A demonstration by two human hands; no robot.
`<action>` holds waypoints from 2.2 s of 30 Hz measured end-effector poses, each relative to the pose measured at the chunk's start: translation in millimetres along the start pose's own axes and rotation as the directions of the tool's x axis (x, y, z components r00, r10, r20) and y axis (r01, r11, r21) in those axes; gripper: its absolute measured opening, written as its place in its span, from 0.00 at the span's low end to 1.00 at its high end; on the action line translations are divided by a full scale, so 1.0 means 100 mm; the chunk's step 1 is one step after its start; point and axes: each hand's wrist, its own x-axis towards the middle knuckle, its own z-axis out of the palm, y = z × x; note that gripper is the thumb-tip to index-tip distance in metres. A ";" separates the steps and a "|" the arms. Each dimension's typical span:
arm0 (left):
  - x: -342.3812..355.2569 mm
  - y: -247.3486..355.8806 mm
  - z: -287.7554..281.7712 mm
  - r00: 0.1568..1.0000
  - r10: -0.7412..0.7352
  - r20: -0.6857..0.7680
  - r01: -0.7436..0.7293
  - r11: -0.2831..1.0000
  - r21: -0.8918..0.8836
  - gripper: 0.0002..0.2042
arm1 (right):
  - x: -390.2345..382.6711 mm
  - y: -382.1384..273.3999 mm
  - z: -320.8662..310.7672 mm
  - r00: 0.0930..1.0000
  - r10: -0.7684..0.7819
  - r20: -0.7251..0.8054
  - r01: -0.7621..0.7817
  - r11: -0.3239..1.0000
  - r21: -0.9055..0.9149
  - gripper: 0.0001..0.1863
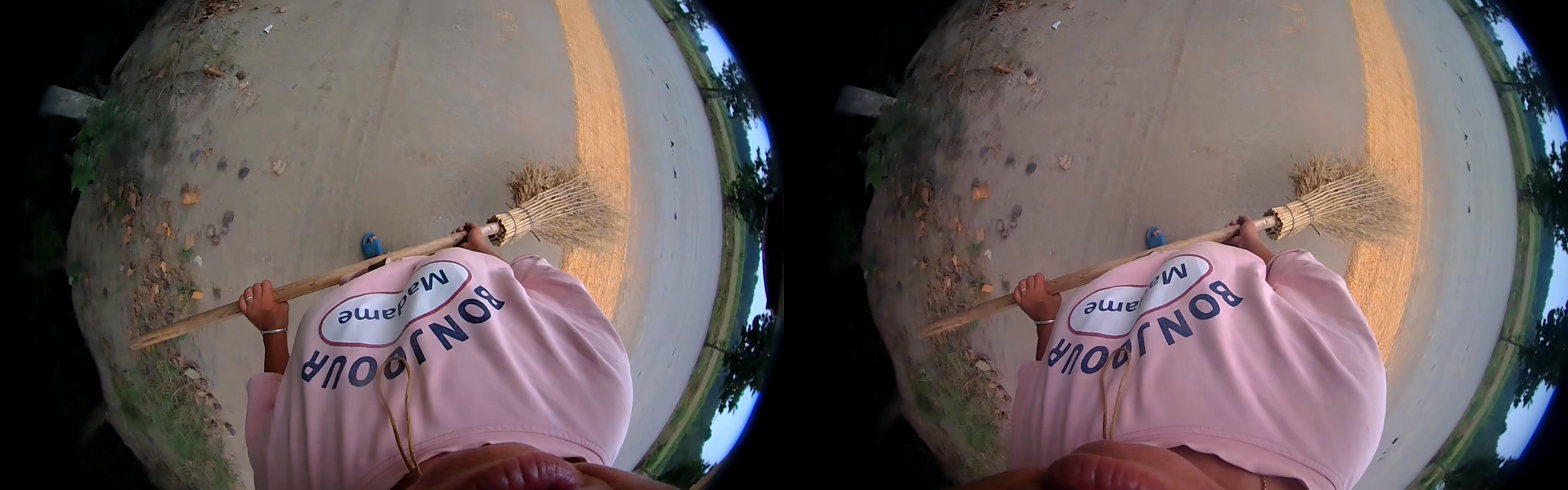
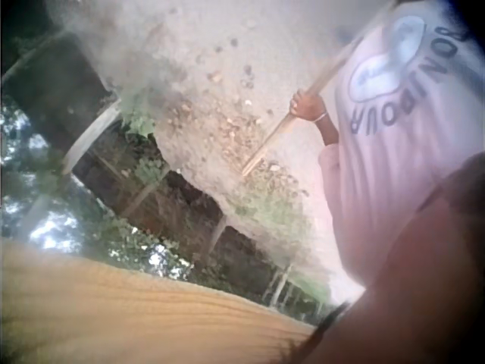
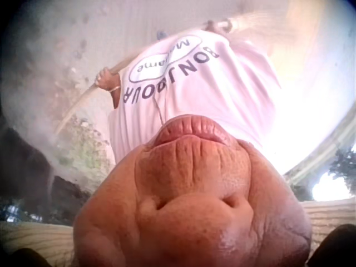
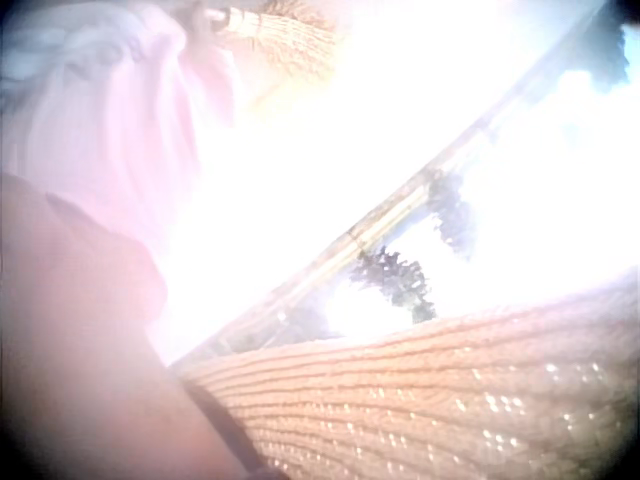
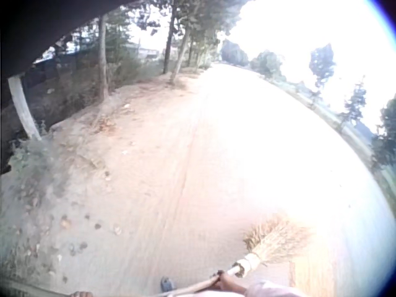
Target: The person uses a traditional straw broom to sweep a long line of grain spread across a paved road. They move steadily forward, pushing the grain into a consolidated pile along the center of the road.
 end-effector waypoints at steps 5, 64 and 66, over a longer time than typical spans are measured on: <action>-0.75 -0.08 -0.51 0.961 -0.270 -0.050 0.274 0.925 0.263 0.05 | 0.02 0.49 1.07 0.982 0.121 0.142 -0.093 0.978 -0.189 0.05; 2.90 2.02 0.59 0.856 0.512 -0.077 -0.515 0.828 -0.222 0.08 | 0.68 -1.25 -0.22 0.989 -0.084 -0.125 0.088 0.996 0.027 0.07; 2.99 1.95 0.66 0.883 0.461 -0.083 -0.467 0.851 -0.241 0.08 | 0.83 -1.46 -0.01 0.989 -0.108 -0.098 0.106 0.994 -0.028 0.07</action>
